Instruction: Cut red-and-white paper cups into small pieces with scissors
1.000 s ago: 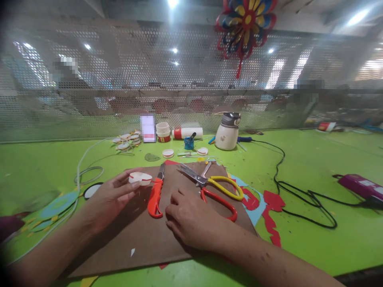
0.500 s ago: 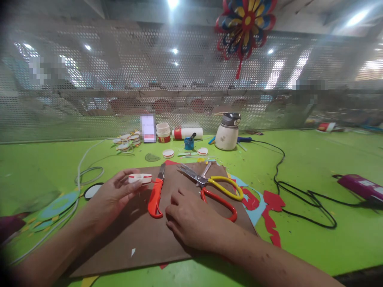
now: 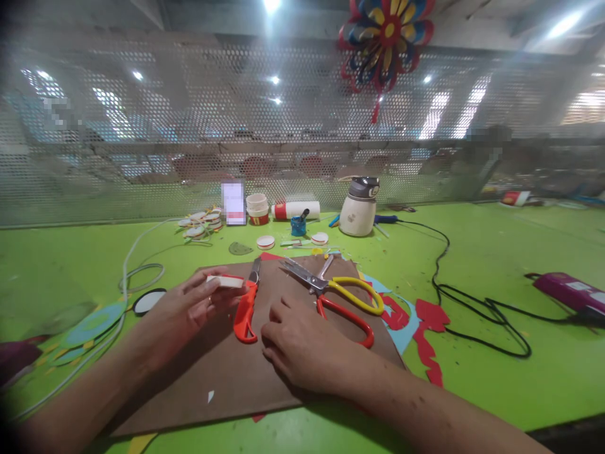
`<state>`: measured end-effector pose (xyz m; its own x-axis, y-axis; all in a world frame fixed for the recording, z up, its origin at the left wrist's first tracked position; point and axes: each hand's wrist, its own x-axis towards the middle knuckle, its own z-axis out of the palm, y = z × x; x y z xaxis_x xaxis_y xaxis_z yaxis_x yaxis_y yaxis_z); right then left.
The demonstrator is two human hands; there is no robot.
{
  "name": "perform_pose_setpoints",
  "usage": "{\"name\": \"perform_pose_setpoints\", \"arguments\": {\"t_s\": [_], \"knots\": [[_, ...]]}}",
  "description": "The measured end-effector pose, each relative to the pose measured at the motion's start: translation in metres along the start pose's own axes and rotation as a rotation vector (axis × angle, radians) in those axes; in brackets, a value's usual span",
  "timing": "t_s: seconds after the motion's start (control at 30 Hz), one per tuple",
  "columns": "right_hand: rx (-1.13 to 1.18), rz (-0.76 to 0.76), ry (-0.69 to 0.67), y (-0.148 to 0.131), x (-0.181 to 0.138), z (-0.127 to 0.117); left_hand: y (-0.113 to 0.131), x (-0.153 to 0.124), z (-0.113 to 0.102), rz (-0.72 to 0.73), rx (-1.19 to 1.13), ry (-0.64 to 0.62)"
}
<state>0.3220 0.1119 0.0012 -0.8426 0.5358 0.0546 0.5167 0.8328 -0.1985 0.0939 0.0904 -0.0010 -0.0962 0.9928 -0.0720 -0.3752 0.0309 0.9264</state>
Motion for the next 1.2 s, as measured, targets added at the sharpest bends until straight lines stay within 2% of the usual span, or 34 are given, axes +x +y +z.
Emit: {"name": "perform_pose_setpoints", "arguments": {"t_s": [0.13, 0.27, 0.37, 0.57, 0.7, 0.8, 1.0, 1.2], "knots": [[-0.006, -0.005, -0.004, 0.002, 0.001, 0.000, 0.000, 0.000, -0.001, -0.006, -0.010, -0.050], [-0.009, -0.002, -0.005, 0.002, 0.001, 0.001, 0.000, 0.001, -0.001, -0.007, -0.027, -0.042], [-0.011, 0.001, -0.014, 0.001, 0.001, 0.000, 0.000, 0.002, -0.001, 0.006, -0.032, 0.004], [-0.014, 0.004, -0.028, 0.001, 0.002, -0.001, 0.006, 0.011, -0.010, 0.022, -0.012, 0.179], [-0.013, 0.005, -0.030, 0.000, 0.001, -0.001, 0.007, 0.017, -0.017, 0.042, 0.008, 0.231], [-0.014, 0.003, -0.028, -0.001, 0.001, -0.001, 0.006, 0.019, -0.020, 0.081, 0.093, 0.240], [-0.019, -0.005, -0.023, 0.001, 0.002, 0.001, 0.003, 0.017, -0.023, 0.238, 0.481, 0.229], [-0.027, -0.015, -0.020, 0.000, 0.002, 0.000, 0.000, 0.019, -0.023, 0.236, 0.493, 0.184]]}}
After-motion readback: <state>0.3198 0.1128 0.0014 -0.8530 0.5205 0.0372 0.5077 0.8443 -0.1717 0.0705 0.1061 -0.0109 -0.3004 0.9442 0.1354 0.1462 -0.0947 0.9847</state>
